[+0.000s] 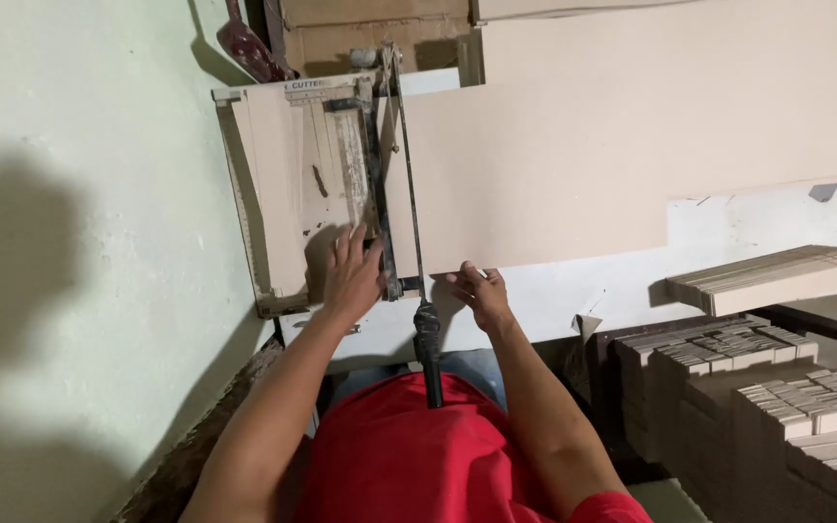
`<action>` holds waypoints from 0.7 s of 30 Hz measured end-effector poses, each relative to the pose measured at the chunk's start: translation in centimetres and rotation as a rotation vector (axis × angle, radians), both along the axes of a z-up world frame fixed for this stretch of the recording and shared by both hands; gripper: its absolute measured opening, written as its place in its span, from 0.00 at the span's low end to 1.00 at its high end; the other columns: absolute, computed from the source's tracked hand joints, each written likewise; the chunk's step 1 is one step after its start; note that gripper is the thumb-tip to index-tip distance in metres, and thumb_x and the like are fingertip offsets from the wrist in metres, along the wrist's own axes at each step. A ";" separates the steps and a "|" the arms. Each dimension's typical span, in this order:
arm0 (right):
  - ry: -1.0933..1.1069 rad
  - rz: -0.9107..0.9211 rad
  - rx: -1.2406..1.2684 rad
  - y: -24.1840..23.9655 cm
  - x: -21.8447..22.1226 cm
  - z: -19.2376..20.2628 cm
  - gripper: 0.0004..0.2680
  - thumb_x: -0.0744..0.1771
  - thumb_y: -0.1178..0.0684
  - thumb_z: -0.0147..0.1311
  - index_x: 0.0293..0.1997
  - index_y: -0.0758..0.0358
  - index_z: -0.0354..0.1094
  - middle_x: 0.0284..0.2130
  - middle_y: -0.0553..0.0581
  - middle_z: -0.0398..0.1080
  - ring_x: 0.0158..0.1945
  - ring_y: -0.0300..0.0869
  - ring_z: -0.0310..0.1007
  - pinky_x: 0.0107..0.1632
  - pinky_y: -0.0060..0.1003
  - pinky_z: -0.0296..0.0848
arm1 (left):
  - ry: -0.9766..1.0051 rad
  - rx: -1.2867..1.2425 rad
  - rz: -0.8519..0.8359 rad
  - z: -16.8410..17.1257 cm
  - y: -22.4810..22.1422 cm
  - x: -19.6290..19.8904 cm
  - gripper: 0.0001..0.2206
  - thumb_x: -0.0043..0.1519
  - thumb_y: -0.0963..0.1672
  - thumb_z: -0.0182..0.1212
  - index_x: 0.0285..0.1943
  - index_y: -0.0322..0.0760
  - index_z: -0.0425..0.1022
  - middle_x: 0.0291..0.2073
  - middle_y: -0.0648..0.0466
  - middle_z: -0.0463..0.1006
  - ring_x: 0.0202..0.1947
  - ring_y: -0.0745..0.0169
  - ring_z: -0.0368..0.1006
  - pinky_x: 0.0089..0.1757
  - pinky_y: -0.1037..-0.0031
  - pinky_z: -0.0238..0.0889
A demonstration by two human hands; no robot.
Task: Using a manual guillotine cutter to slice large cardboard sheets into smaller, uniform strips.
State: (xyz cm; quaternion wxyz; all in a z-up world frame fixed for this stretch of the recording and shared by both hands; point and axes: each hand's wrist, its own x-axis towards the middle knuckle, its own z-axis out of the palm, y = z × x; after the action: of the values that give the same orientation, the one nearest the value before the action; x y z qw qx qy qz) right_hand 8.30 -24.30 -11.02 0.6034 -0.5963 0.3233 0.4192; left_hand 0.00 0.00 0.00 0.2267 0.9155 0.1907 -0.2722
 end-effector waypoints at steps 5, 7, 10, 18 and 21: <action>0.002 0.005 -0.020 0.5 0.2 0.1 0.11 0.70 0.49 0.57 0.54 0.61 0.64 0.42 0.60 0.79 0.49 0.50 0.81 0.56 0.52 0.78 | 0.027 -0.051 0.020 -1.6 0.5 4.3 0.35 0.66 0.49 0.57 0.82 0.47 0.43 0.77 0.36 0.40 0.77 0.31 0.30 0.68 0.40 0.34; 0.001 0.004 -0.030 0.7 0.4 -0.1 0.11 0.70 0.49 0.57 0.54 0.61 0.65 0.42 0.60 0.79 0.49 0.50 0.81 0.56 0.51 0.78 | 0.052 -0.046 0.008 -3.1 0.5 5.6 0.41 0.64 0.50 0.61 0.83 0.48 0.38 0.77 0.35 0.36 0.77 0.29 0.27 0.69 0.39 0.32; -0.004 0.001 -0.038 0.7 0.6 -0.5 0.11 0.70 0.48 0.58 0.55 0.59 0.66 0.42 0.59 0.78 0.49 0.51 0.81 0.55 0.52 0.79 | 0.086 -0.045 0.009 -4.6 0.4 6.8 0.45 0.61 0.50 0.65 0.83 0.50 0.35 0.78 0.32 0.33 0.77 0.27 0.23 0.68 0.37 0.24; -0.015 0.363 -0.229 0.9 1.6 2.0 0.27 0.69 0.32 0.58 0.63 0.70 0.64 0.51 0.73 0.72 0.57 0.59 0.75 0.54 0.53 0.80 | 0.252 0.130 -0.045 -6.1 -0.1 8.2 0.51 0.59 0.48 0.70 0.83 0.44 0.28 0.76 0.29 0.24 0.77 0.28 0.21 0.67 0.34 0.27; -0.238 1.062 -0.484 1.7 2.3 3.7 0.16 0.71 0.36 0.40 0.37 0.47 0.77 0.17 0.48 0.77 0.20 0.39 0.79 0.36 0.35 0.77 | 0.263 0.144 -0.058 -5.2 0.0 8.3 0.50 0.59 0.48 0.69 0.83 0.43 0.30 0.76 0.30 0.24 0.77 0.30 0.22 0.67 0.34 0.28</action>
State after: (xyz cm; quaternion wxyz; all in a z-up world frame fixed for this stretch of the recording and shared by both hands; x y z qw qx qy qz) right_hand 10.59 -22.56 -7.29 0.1901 -0.8400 -0.0029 0.5081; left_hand 8.35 0.04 -5.16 0.1257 0.8909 0.2114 -0.3819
